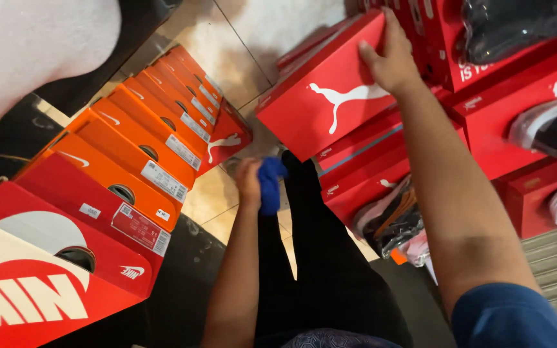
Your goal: Wiping shoe boxes with a cloth and stacking them in a storage area
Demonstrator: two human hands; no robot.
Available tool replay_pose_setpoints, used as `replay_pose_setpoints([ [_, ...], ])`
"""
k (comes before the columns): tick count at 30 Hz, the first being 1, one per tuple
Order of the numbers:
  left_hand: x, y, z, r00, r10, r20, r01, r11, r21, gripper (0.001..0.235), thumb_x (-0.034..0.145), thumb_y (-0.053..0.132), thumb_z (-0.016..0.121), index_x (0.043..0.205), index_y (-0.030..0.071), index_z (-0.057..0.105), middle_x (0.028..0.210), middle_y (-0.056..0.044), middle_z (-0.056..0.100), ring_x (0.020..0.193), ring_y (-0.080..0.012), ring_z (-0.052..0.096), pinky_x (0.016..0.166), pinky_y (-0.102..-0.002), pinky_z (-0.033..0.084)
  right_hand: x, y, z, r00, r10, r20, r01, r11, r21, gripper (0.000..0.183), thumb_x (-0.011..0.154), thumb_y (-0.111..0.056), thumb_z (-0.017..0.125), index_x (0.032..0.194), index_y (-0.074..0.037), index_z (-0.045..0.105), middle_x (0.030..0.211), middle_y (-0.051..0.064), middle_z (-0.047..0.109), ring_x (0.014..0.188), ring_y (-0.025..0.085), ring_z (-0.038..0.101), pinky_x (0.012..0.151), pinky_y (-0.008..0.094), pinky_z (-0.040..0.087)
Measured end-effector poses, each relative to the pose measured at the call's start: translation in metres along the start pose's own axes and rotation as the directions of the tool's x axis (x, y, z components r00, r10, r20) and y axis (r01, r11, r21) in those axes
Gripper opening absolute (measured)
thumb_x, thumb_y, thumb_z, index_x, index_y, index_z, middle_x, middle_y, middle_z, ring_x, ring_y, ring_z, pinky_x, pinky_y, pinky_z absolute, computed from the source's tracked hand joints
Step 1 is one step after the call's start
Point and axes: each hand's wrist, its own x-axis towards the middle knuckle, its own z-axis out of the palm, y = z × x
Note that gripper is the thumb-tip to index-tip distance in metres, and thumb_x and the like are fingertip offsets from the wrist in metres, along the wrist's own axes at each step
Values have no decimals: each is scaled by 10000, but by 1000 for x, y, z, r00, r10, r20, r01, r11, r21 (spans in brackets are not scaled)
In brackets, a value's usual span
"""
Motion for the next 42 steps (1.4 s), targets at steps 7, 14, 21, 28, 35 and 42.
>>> replay_pose_setpoints([
  [7, 23, 74, 81, 907, -342, 244, 168, 828, 535, 904, 839, 695, 514, 1542, 139, 396, 1275, -131, 651, 1088, -300, 678, 864, -409, 539, 14, 51, -12, 949, 233, 214, -270, 948, 167, 717, 1052, -443, 648, 1510, 28, 360, 1261, 279, 639, 996, 345, 715, 743, 410, 615],
  [14, 67, 31, 57, 921, -39, 387, -25, 987, 157, 498, 932, 293, 660, 1343, 23, 577, 1214, -118, 703, 1032, -203, 671, 894, -305, 540, -3, 30, -7, 918, 261, 299, -338, 909, 245, 624, 977, -426, 697, 1421, -49, 476, 1163, 163, 660, 897, 237, 649, 732, 351, 576],
  [21, 27, 10, -43, 900, -161, 405, 44, 958, 284, 449, 959, 324, 603, 1243, -24, 621, 1046, -64, 685, 838, -135, 607, 745, -283, 529, -69, -52, 21, 873, 240, 425, -122, 950, -286, 803, 867, -312, 773, 1509, 8, 412, 1312, 264, 615, 1141, 415, 625, 969, 526, 484],
  [28, -17, -83, -176, 956, -117, 269, 81, 986, 143, 463, 968, 296, 622, 1346, 29, 628, 1110, -6, 680, 887, -90, 571, 788, -233, 486, -137, -137, 130, 819, 210, 533, -24, 942, -334, 882, 858, -323, 781, 1546, -14, 324, 1424, 271, 542, 1251, 421, 582, 1062, 550, 461],
  [35, -17, -115, -258, 924, -352, 152, 340, 935, 98, 544, 926, 367, 635, 1363, 45, 591, 1169, -89, 690, 935, -180, 631, 820, -311, 525, -167, -90, 266, 764, 188, 618, -107, 980, -166, 777, 870, -243, 744, 1513, -23, 367, 1415, 221, 569, 1281, 351, 587, 1112, 488, 453],
  [42, 75, -233, -332, 913, -366, 182, 363, 930, 51, 497, 951, 207, 646, 1436, 159, 547, 1121, -70, 705, 847, -146, 660, 699, -278, 555, -157, -10, 390, 816, -5, 579, -170, 954, 248, 663, 912, -154, 724, 1479, -87, 388, 1307, 155, 650, 1097, 240, 695, 941, 352, 597],
])
